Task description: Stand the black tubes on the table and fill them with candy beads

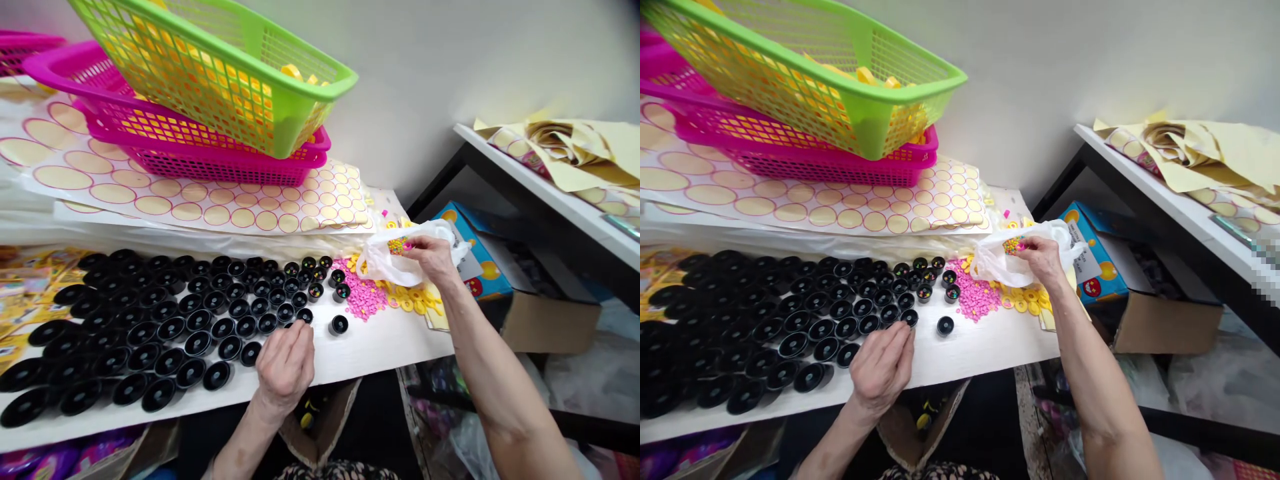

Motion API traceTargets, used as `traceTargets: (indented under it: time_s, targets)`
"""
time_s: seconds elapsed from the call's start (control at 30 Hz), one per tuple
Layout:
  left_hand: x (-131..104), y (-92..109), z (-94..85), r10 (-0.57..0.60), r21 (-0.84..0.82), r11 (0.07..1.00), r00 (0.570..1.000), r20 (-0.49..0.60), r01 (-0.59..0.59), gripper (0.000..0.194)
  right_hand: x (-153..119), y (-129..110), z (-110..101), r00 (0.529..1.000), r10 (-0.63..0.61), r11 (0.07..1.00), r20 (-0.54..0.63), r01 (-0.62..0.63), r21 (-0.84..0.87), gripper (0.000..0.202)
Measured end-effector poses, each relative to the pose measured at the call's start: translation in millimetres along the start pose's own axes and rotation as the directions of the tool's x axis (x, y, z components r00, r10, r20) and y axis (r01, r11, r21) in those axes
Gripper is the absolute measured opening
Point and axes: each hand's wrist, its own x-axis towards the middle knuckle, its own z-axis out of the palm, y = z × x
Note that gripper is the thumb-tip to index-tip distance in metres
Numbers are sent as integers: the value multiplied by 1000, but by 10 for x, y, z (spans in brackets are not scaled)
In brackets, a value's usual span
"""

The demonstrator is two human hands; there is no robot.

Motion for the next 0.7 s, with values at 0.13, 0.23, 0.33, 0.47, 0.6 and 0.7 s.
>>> traceTargets:
  time_s: [0.13,0.23,0.33,0.47,0.6,0.7]
  targets:
    - [-7,14,-5,-23,0,1000,999,30,23,32,-118,-303,112,998,28,907,59,-50,418,24]
    - [-1,31,-18,-38,-8,999,998,41,39,31,-243,-624,327,984,-37,851,175,-61,522,26]
    - [8,44,-29,-53,-11,999,998,43,53,29,-357,-899,635,929,-143,865,340,-49,500,21]
    - [8,53,-35,-58,-6,998,998,33,59,28,-415,-1076,1017,768,-373,923,520,251,292,12]
    - [-7,53,-34,-62,-14,998,997,39,62,29,-432,-1173,1200,591,-464,736,660,672,-83,18]
    - [-13,52,-36,-64,-16,998,997,42,65,29,-467,-1278,1236,518,-410,557,751,794,-243,16]
